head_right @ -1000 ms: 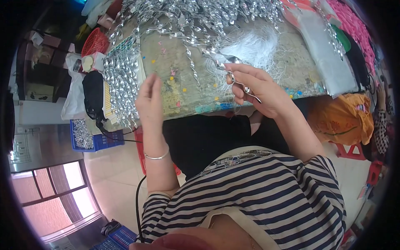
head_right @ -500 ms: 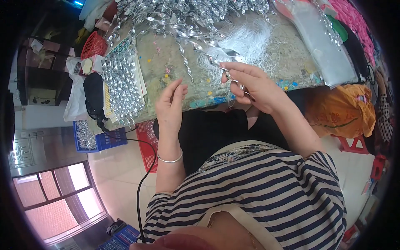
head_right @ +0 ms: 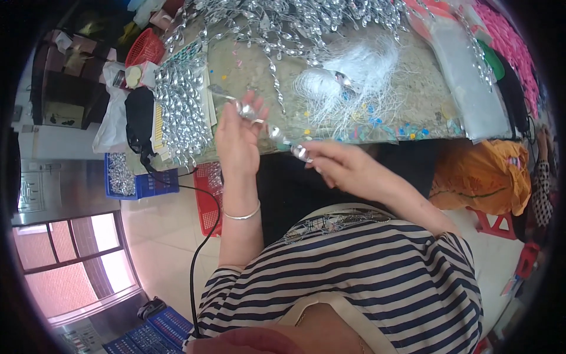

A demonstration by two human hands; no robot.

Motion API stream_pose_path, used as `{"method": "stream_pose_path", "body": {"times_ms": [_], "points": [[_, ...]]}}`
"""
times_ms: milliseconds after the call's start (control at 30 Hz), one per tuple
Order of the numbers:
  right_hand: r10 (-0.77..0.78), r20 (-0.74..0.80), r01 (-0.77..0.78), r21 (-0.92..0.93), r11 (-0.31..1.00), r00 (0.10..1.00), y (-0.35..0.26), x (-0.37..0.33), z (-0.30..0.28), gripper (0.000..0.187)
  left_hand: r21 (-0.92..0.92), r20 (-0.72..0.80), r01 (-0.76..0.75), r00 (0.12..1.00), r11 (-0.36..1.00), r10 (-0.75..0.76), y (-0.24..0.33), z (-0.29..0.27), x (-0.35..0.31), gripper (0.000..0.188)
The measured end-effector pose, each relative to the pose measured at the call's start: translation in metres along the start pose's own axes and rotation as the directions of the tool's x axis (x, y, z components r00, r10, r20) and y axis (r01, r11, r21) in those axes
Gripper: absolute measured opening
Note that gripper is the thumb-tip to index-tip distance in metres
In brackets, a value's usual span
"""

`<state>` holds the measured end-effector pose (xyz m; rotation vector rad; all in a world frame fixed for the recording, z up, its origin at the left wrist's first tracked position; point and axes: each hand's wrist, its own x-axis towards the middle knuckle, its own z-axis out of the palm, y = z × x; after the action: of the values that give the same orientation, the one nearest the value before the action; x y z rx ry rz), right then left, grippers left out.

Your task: The person strings small silver decorative caps onto a thin wire or thread.

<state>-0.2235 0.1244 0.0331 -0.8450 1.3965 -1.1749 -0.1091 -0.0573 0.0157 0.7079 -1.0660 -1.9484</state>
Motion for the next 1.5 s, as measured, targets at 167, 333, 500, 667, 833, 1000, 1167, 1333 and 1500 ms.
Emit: {"method": "stream_pose_path", "body": {"times_ms": [167, 333, 500, 667, 833, 1000, 1167, 1333, 1500], "points": [[0.053, 0.21, -0.043, -0.054, 0.998, 0.976, 0.032, 0.009, 0.019, 0.031, 0.032, -0.06, -0.137, 0.989, 0.99, 0.138, 0.027, -0.003, -0.011, 0.039], [-0.19, 0.053, 0.197, -0.193, 0.961, 0.98, 0.039, 0.012, 0.0, 0.025, 0.219, 0.011, -0.208, 0.977, 0.953, 0.211, 0.049, -0.015, -0.02, 0.041], [-0.078, -0.165, 0.035, -0.25, 0.967, 0.983, 0.02, 0.016, -0.03, 0.022, 0.473, 0.011, 0.039, 0.999, 0.88, -0.05, 0.022, -0.042, -0.054, 0.034], [-0.253, -0.287, 0.087, -0.485, 0.87, 0.924, 0.036, 0.022, -0.058, 0.02, 0.452, 0.012, 0.226, 0.966, 0.863, -0.26, -0.017, -0.066, -0.089, 0.029], [-0.335, -0.277, 0.135, -0.554, 0.821, 0.9, 0.044, 0.03, -0.048, 0.016, 0.499, -0.022, 0.342, 0.923, 0.796, -0.383, -0.024, -0.075, -0.107, 0.024], [-0.558, -0.09, 0.291, -0.779, 0.556, 0.825, 0.053, 0.036, -0.043, 0.013, 0.46, 0.014, 0.364, 0.909, 0.81, -0.417, -0.031, -0.074, -0.111, 0.025], [-0.604, -0.059, 0.297, -0.83, 0.472, 0.795, 0.057, 0.027, -0.039, 0.016, 0.486, 0.016, 0.383, 0.895, 0.786, -0.446, -0.035, -0.067, -0.112, 0.026], [-0.509, -0.093, 0.28, -0.744, 0.607, 0.856, 0.066, 0.015, -0.042, 0.018, 0.501, 0.004, 0.406, 0.882, 0.764, -0.471, -0.044, -0.072, -0.112, 0.026], [-0.514, 0.189, 0.349, -0.907, 0.234, 0.837, 0.051, 0.018, -0.022, 0.026, 0.485, -0.016, 0.429, 0.876, 0.762, -0.482, -0.048, -0.079, -0.11, 0.025]]}}
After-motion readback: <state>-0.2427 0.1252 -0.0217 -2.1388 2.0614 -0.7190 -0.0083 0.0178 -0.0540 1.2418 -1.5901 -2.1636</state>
